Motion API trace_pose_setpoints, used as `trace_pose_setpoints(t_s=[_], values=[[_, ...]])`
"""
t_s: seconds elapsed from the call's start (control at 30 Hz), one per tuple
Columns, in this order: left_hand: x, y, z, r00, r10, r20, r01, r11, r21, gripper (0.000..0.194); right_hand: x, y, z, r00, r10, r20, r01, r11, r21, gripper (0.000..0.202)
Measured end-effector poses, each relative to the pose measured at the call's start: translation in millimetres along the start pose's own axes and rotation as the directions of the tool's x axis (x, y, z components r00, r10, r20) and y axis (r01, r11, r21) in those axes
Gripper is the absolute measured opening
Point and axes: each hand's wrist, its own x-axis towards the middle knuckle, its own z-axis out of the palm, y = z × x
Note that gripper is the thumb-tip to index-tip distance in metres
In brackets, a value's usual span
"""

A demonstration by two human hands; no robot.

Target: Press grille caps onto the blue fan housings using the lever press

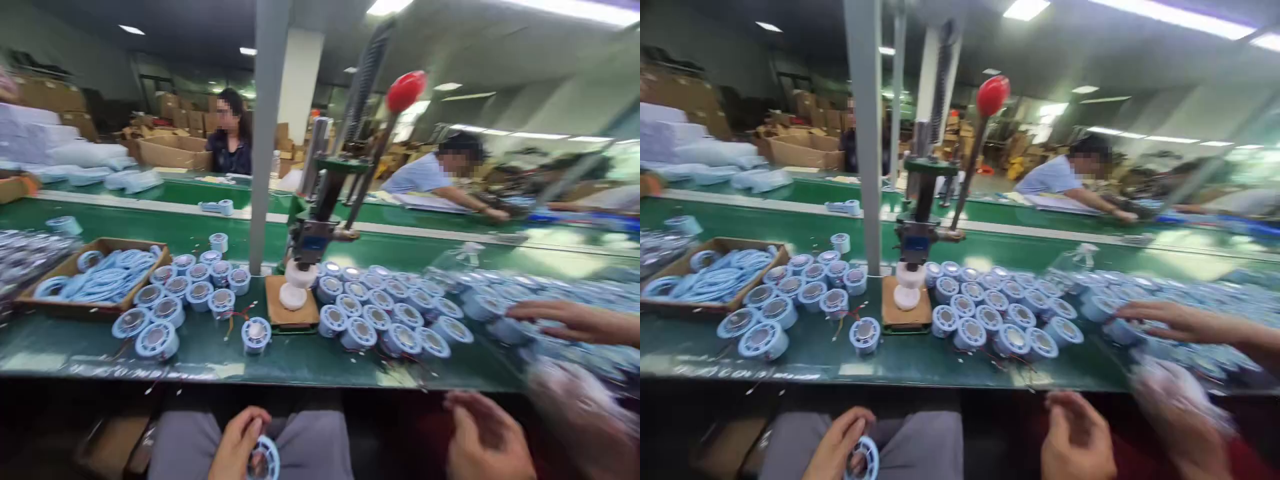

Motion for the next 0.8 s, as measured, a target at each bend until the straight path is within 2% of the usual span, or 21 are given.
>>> trace_pose_setpoints(t_s=[0.03, 0.07, 0.1, 0.13, 0.17, 0.2, 0.27, 0.3, 0.37, 0.43, 0.47, 0.57, 0.63, 0.7, 0.8], values=[[-4.6, 16.5, -1.1, 0.999, 0.028, -0.024, -0.029, 1.000, -0.011, 0.065, -30.8, -4.2, 6.4, 0.987, -0.019, 0.157, 0.012, 0.999, 0.048, 0.030], [-7.7, 34.6, -3.9, 0.995, 0.078, -0.060, -0.078, 0.997, 0.003, 0.059, -58.6, -10.5, 14.9, 0.939, -0.076, 0.334, 0.043, 0.993, 0.107, 0.024], [-9.0, 53.6, -8.6, 0.982, 0.153, -0.110, -0.149, 0.988, 0.045, 0.052, -82.2, -19.2, 25.9, 0.859, -0.163, 0.485, 0.087, 0.981, 0.176, 0.020], [-8.5, 72.4, -15.3, 0.956, 0.247, -0.161, -0.230, 0.966, 0.118, 0.045, -100.6, -30.5, 39.4, 0.776, -0.263, 0.573, 0.140, 0.958, 0.249, 0.016], [-6.1, 89.9, -23.5, 0.914, 0.355, -0.197, -0.312, 0.925, 0.217, 0.036, -113.5, -43.8, 55.4, 0.717, -0.355, 0.601, 0.199, 0.929, 0.311, 0.014], [-1.8, 104.9, -32.6, 0.860, 0.467, -0.203, -0.385, 0.858, 0.340, 0.028, -121.2, -58.7, 73.2, 0.684, -0.432, 0.588, 0.264, 0.898, 0.353, 0.016], [11.1, 125.2, -50.6, 0.756, 0.639, -0.141, -0.461, 0.674, 0.577, 0.022, -125.4, -88.8, 110.9, 0.646, -0.545, 0.535, 0.401, 0.838, 0.370, 0.025], [18.5, 130.0, -58.0, 0.719, 0.687, -0.104, -0.470, 0.590, 0.657, 0.024, -124.5, -102.2, 128.8, 0.609, -0.590, 0.529, 0.470, 0.807, 0.359, 0.031], [31.6, 130.9, -68.1, 0.681, 0.731, -0.052, -0.473, 0.493, 0.730, 0.028, -122.7, -121.5, 157.9, 0.504, -0.654, 0.564, 0.593, 0.737, 0.324, 0.040], [38.2, 125.7, -72.9, 0.672, 0.740, -0.030, -0.488, 0.472, 0.734, 0.032, -123.9, -128.7, 174.0, 0.427, -0.671, 0.606, 0.658, 0.690, 0.302, 0.038], [38.4, 122.7, -74.5, 0.673, 0.740, -0.015, -0.490, 0.460, 0.740, 0.035, -125.3, -128.0, 176.9, 0.413, -0.673, 0.614, 0.667, 0.682, 0.299, 0.035], [29.1, 116.7, -79.4, 0.709, 0.703, 0.054, -0.453, 0.396, 0.798, 0.039, -126.3, -115.0, 168.5, 0.433, -0.662, 0.612, 0.642, 0.703, 0.306, 0.031], [19.9, 115.4, -82.6, 0.751, 0.650, 0.120, -0.412, 0.320, 0.853, 0.038, -121.8, -103.7, 154.8, 0.462, -0.650, 0.603, 0.608, 0.728, 0.318, 0.030], [13.8, 114.4, -83.5, 0.778, 0.611, 0.150, -0.363, 0.241, 0.900, 0.044, -114.2, -94.5, 140.4, 0.505, -0.619, 0.601, 0.553, 0.767, 0.325, 0.029], [14.5, 110.4, -80.3, 0.768, 0.634, 0.092, -0.257, 0.174, 0.950, 0.052, -102.0, -86.7, 125.1, 0.562, -0.549, 0.619, 0.440, 0.832, 0.339, 0.028]])
